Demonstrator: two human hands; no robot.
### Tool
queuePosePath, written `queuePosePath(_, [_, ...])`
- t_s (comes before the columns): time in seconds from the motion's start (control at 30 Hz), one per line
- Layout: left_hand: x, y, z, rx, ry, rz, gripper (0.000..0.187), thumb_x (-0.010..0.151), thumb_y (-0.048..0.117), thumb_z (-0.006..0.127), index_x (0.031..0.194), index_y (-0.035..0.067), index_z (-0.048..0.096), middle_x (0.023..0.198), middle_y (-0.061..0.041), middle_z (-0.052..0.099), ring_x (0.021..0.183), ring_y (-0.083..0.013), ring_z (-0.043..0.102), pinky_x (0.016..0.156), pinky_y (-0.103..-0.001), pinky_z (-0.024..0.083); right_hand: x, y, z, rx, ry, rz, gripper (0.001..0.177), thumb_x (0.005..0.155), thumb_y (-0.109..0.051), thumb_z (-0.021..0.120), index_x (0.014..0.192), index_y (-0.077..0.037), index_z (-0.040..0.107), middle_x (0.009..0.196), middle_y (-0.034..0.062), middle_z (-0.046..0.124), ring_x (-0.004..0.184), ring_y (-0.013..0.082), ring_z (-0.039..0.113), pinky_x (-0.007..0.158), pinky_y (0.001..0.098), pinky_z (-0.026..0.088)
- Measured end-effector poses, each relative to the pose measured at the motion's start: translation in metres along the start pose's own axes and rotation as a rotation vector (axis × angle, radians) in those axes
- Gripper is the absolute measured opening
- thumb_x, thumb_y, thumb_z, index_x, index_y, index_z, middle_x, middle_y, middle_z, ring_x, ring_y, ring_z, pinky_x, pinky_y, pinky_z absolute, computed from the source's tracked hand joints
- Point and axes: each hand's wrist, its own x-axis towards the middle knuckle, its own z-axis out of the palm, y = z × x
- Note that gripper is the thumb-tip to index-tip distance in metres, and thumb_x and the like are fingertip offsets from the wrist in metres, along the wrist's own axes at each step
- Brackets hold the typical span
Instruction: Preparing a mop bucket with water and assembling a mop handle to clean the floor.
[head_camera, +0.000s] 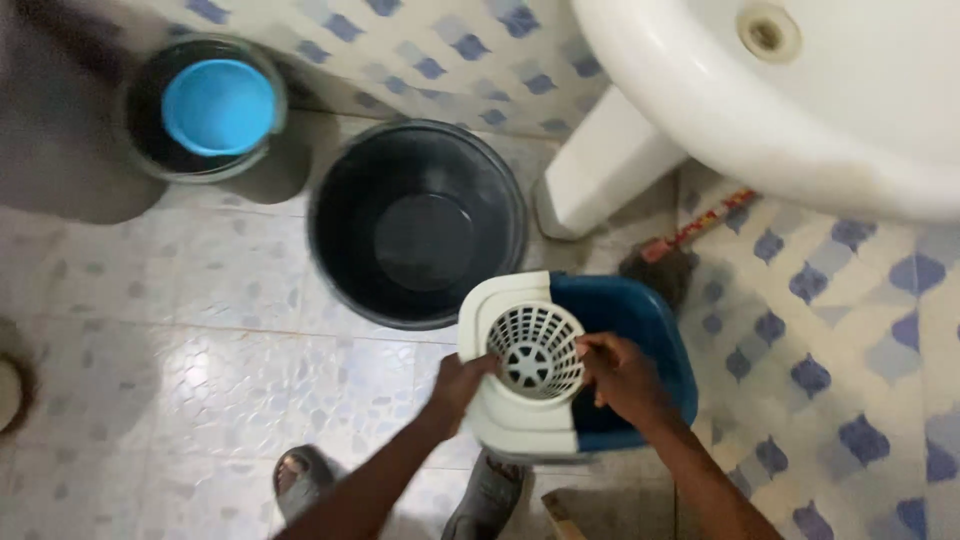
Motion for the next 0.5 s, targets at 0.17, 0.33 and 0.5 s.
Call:
queuePosePath(0.17, [-0.061, 0.075, -0.137, 0.113, 0.042, -0.025, 0.043, 0.074, 0.018, 0.069, 0.110, -0.007, 0.072, 0.092, -0.020, 0.076, 0.074, -0.0301, 0.076, 0.071, -0.043, 0.062, -0.030, -0.099, 0.088, 0.137, -0.191, -0.010, 0.042, 0.096, -0.039, 0.065, 0.120, -0.006, 0.073, 0.073, 0.0099, 0.066, 0.054, 0.0156, 0.059, 0.051, 0.0342, 0.056])
queuePosePath(0.33, [-0.133, 0.132, -0.276, 0.122, 0.211, 0.078, 0.043, 0.071, 0.014, 0.068, 0.109, -0.005, 0.071, 0.092, -0.019, 0.078, 0.075, -0.0296, 0.077, 0.073, -0.043, 0.063, -0.016, -0.160, 0.227, 0.425, -0.471, -0.224, 0.048, 0.095, -0.035, 0.070, 0.129, -0.002, 0.068, 0.084, 0.0103, 0.067, 0.065, 0.0161, 0.061, 0.059, 0.0343, 0.055])
queuePosePath(0.5, [-0.166, 0.138, -0.390, -0.043, 0.552, 0.080, 0.046, 0.074, 0.017, 0.065, 0.111, -0.009, 0.069, 0.088, -0.029, 0.075, 0.071, -0.0408, 0.075, 0.069, -0.050, 0.065, -0.071, -0.316, 0.297, 0.320, -0.588, -0.243, 0.067, 0.093, -0.052, 0.058, 0.144, -0.009, 0.057, 0.126, 0.0125, 0.071, 0.113, 0.0209, 0.070, 0.088, 0.0377, 0.061])
